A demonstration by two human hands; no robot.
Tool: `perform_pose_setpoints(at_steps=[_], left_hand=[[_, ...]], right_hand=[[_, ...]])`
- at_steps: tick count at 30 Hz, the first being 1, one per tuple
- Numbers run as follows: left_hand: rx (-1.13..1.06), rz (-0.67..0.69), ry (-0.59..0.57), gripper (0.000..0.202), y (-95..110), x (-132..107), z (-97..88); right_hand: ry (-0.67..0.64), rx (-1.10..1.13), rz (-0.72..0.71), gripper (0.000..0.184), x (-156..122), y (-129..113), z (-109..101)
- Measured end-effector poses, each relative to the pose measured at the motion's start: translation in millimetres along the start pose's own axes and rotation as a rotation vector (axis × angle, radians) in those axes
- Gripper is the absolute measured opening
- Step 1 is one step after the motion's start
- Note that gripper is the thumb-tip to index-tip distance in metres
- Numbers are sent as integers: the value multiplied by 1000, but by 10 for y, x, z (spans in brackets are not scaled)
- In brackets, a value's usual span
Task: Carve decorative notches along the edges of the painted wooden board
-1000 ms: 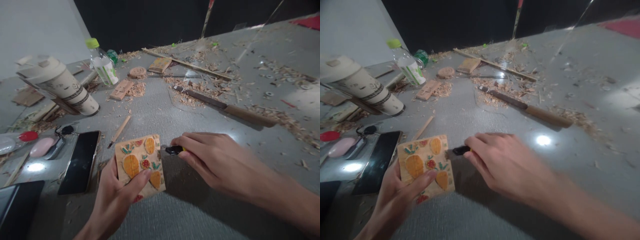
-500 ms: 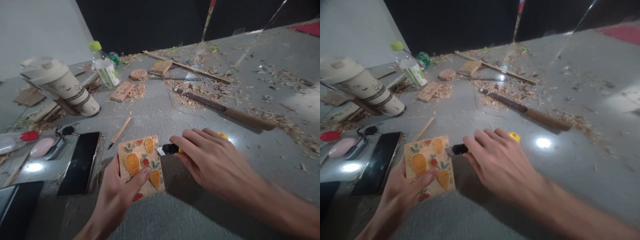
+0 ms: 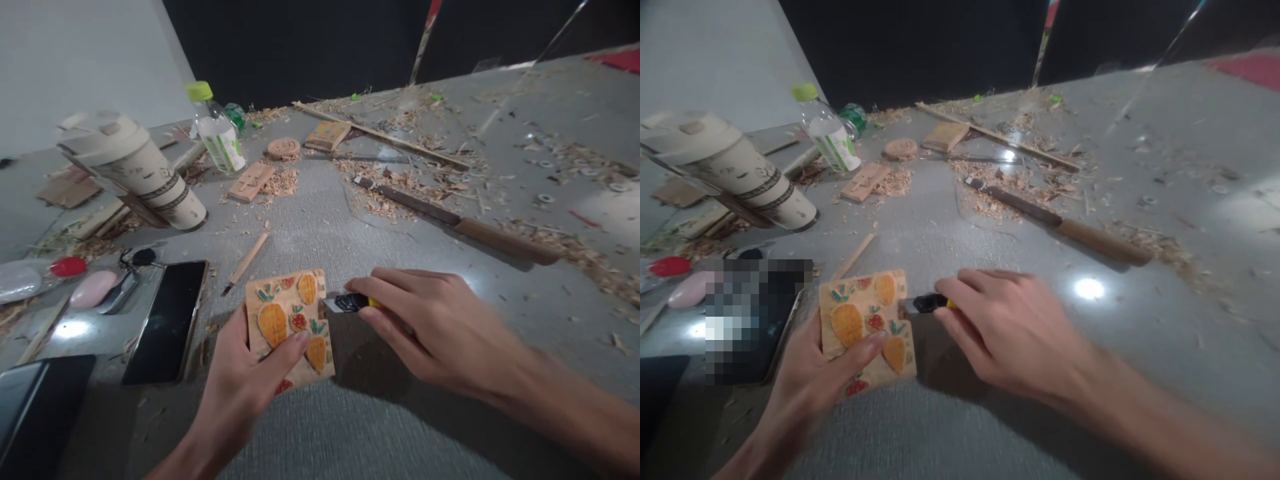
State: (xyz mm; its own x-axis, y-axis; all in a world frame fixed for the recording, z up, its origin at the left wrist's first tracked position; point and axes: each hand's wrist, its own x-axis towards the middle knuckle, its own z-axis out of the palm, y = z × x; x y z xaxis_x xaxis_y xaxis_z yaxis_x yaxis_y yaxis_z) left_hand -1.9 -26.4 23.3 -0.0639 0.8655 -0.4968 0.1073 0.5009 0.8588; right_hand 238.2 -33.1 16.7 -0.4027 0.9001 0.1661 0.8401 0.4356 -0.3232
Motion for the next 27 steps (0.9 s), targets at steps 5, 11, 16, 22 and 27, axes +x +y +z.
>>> perform_pose_setpoints(at_steps=[5, 11, 16, 22, 27], left_hand=[[22, 11, 17, 65, 7, -37, 32], [70, 5, 38, 64, 19, -60, 22], [55, -22, -14, 71, -18, -58, 0], [-111, -36, -94, 74, -29, -85, 38], [-162, -50, -84, 61, -27, -39, 64]], right_hand=[[20, -6, -4, 37, -2, -18, 4], [30, 11, -9, 32, -6, -26, 11], [53, -7, -26, 29, 2, -6, 28], [118, -77, -45, 23, 7, -17, 69], [194, -185, -105, 24, 20, -15, 53]])
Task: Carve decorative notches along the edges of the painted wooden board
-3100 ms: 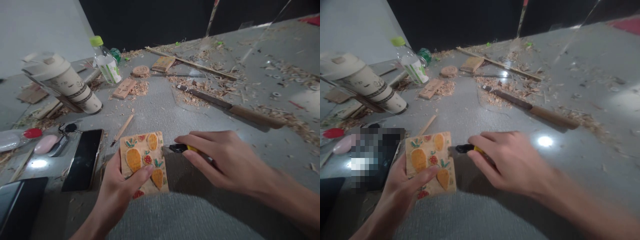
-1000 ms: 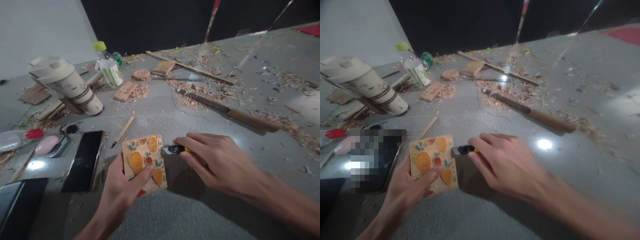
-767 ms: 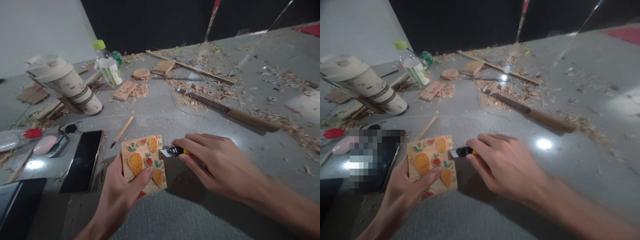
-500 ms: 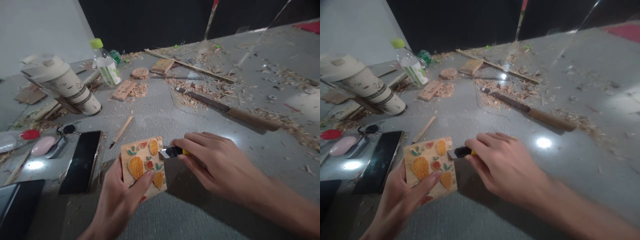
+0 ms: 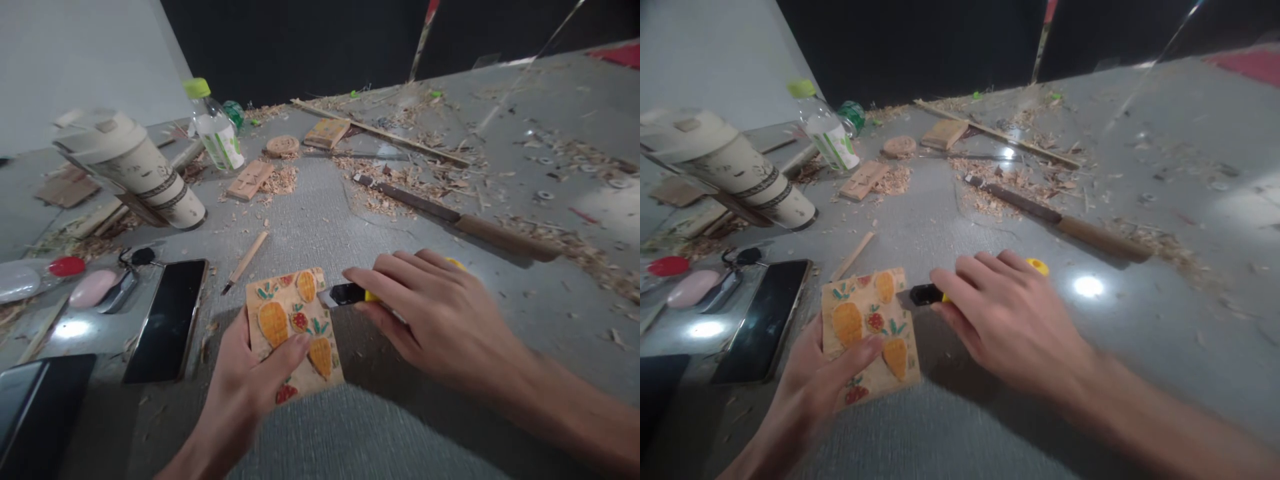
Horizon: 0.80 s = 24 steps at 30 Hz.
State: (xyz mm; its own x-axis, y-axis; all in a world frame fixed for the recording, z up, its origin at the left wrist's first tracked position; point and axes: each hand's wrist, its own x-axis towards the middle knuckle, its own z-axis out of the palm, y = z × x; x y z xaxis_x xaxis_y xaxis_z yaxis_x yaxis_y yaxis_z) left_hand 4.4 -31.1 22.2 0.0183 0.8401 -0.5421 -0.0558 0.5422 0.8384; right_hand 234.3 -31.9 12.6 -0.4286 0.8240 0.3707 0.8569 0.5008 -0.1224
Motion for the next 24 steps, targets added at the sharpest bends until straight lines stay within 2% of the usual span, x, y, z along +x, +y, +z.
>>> perform_pose_setpoints(at_steps=[4, 9, 15, 20, 24], left_hand=[[-33, 16, -22, 60, -15, 64, -49], [-79, 45, -21, 72, -16, 105, -109], [-32, 72, -9, 73, -1, 106, -94], [43, -14, 54, 79, 12, 91, -85], [-30, 28, 8, 75, -2, 107, -87]], right_hand=[[37, -9, -24, 24, 9, 61, 5], [68, 148, 68, 27, -20, 121, -37], [-13, 160, 58, 37, -33, 95, -27], [-88, 201, 90, 41, -15, 81, -20], [-148, 227, 106, 42, -15, 111, 0]])
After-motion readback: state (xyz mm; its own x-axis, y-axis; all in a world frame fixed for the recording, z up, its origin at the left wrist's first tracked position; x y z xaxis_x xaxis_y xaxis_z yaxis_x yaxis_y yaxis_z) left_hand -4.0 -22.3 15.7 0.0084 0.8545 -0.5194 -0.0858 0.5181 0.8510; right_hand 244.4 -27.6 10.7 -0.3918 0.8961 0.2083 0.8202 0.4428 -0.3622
